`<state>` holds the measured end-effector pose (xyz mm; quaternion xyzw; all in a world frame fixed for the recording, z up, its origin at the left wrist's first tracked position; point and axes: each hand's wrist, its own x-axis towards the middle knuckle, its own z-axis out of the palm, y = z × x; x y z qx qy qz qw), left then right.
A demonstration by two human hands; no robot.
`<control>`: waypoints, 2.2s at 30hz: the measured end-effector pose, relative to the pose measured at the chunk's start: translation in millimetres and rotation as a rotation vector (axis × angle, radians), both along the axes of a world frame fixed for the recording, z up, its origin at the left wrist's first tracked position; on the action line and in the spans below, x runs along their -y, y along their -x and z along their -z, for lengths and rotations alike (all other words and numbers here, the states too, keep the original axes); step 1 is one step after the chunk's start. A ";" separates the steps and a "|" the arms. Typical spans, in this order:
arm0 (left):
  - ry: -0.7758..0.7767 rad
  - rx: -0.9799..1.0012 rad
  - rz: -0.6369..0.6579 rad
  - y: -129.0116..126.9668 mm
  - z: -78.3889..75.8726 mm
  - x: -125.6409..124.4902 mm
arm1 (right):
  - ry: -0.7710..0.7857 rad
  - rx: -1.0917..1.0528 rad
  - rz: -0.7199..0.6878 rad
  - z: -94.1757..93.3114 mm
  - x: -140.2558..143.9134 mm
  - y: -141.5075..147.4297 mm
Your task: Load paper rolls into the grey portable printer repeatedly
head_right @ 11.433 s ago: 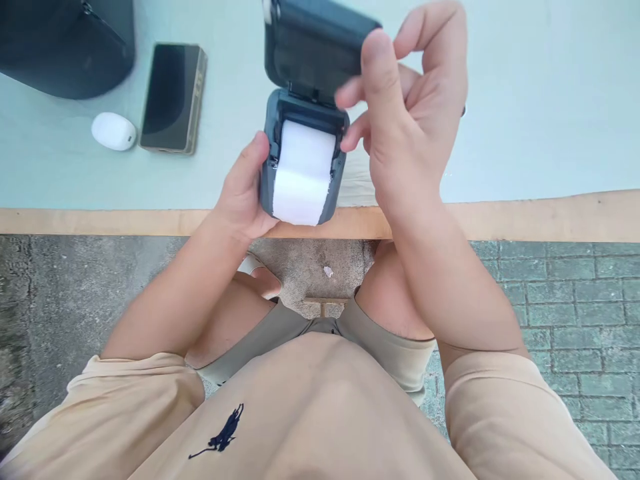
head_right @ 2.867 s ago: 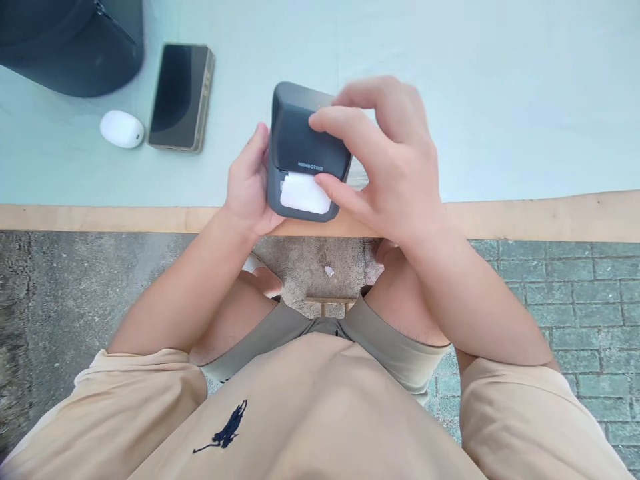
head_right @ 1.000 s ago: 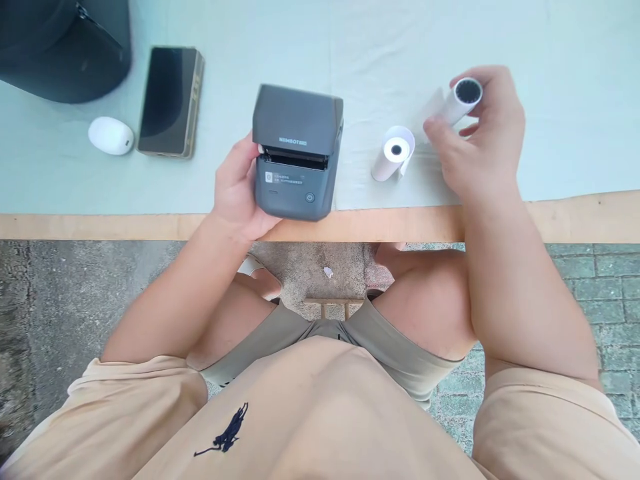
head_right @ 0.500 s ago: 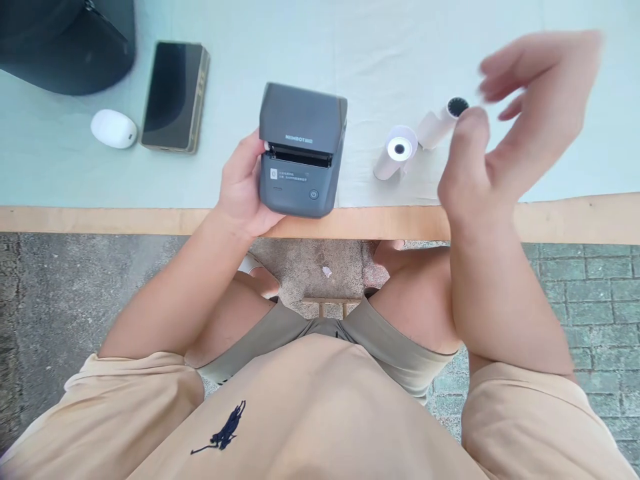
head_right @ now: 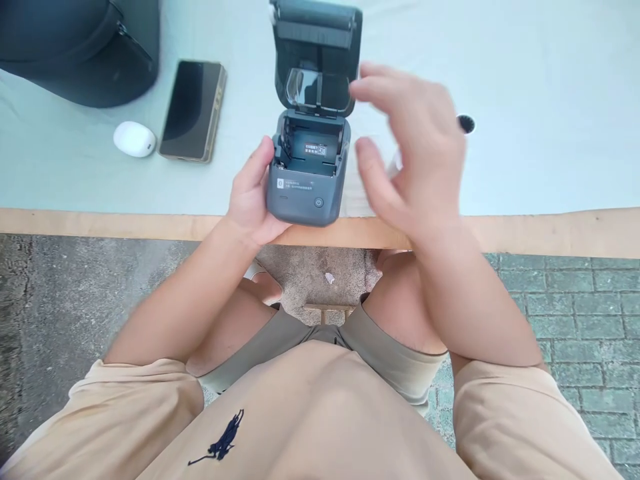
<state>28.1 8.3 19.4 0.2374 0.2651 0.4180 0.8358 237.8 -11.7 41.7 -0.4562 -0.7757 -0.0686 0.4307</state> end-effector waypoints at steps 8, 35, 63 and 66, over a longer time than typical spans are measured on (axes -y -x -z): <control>0.006 0.037 -0.015 -0.6 1.8 -0.6 | 0.263 0.131 0.187 34.3 1.8 -56.5; -0.070 -0.056 -0.027 -0.4 5.6 -2.7 | 0.645 -0.034 0.337 20.5 37.9 -57.6; -0.066 -0.081 -0.021 0.2 5.1 -2.6 | 0.652 0.044 0.436 16.8 26.2 -34.9; -0.045 -0.082 -0.009 0.7 3.5 -1.8 | 0.673 0.019 0.384 17.6 26.4 -42.1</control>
